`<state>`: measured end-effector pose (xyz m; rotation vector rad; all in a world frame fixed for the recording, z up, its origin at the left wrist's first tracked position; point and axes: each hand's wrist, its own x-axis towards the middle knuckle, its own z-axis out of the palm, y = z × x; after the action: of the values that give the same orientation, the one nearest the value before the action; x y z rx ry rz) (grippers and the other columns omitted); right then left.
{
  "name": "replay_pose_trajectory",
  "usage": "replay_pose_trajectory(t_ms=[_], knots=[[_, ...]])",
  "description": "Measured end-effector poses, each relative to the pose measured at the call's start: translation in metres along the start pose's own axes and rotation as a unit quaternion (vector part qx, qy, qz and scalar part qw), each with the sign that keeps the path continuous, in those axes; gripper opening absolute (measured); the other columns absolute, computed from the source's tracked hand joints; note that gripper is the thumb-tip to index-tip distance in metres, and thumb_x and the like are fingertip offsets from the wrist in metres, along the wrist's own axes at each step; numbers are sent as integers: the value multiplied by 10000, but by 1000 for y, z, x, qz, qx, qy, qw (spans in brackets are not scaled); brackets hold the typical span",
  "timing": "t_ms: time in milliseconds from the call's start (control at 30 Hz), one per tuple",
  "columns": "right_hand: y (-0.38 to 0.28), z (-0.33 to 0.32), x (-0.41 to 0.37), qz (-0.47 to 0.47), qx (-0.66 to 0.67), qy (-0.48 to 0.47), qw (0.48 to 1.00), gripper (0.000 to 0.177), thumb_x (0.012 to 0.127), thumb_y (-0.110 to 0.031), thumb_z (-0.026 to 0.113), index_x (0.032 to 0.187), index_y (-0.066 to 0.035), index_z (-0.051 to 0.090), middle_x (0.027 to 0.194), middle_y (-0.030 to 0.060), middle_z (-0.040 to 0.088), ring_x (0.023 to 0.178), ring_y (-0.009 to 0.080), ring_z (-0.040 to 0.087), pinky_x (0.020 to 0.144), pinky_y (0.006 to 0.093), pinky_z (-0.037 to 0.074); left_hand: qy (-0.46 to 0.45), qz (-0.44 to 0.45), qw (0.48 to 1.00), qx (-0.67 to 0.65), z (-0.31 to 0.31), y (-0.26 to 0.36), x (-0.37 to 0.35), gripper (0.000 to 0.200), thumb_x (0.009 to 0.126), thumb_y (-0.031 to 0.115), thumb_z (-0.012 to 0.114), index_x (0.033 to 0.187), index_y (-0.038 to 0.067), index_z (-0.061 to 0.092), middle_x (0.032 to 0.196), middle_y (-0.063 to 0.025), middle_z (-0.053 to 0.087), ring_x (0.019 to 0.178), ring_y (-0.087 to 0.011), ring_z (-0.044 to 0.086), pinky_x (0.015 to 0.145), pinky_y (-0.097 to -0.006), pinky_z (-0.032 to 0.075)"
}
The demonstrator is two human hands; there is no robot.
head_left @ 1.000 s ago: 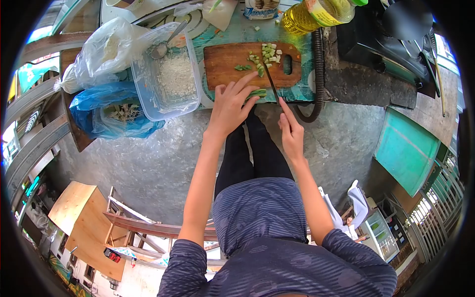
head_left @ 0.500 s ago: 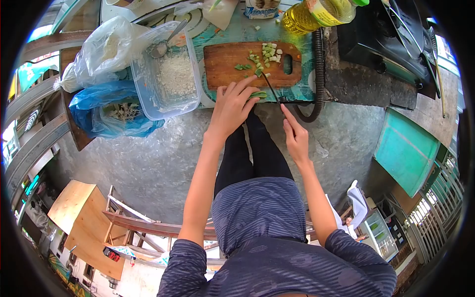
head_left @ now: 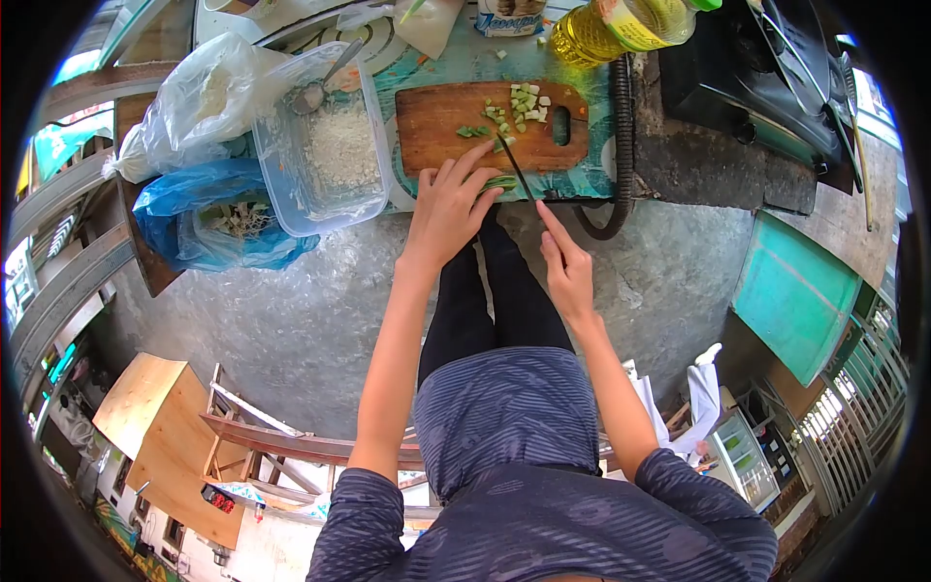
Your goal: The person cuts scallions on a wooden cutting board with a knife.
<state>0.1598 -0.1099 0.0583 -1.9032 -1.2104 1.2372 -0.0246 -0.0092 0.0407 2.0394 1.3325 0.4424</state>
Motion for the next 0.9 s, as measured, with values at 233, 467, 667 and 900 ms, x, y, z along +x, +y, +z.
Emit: replay_pose_trajectory(t_ms=[233,467,667,900], knots=[[-3,10,2,8,0,-1,1000,383,1019,-101,515,1395,-143,575,1269,155,660,1132,313,661,892,335,517,2,0,1000,31,5,0,-2,190,938,242,647,1081,120,676,1437,17,532,1050,-215,582,900,-402,374],[-9,17,9,19,9,-6,1000,412,1014,-97,524,1414,-190,558,1230,183,663,1020,331,693,810,348,530,-3,-24,999,38,7,4,-3,182,938,225,644,1069,102,675,1443,27,520,1063,-201,575,900,-428,349],[-4,25,13,-53,-74,24,996,461,1003,-94,540,1441,-238,530,1016,186,695,815,366,678,717,385,521,-7,-47,997,61,7,10,-1,181,932,213,648,1055,83,678,1439,31,518,1057,-199,574,891,-438,344],[-1,26,15,-92,-98,71,988,476,999,-76,545,1447,-233,526,835,155,647,693,331,626,654,405,499,3,-46,997,57,7,11,1,179,925,207,651,1040,75,687,1434,33,526,1054,-198,575,894,-434,345]])
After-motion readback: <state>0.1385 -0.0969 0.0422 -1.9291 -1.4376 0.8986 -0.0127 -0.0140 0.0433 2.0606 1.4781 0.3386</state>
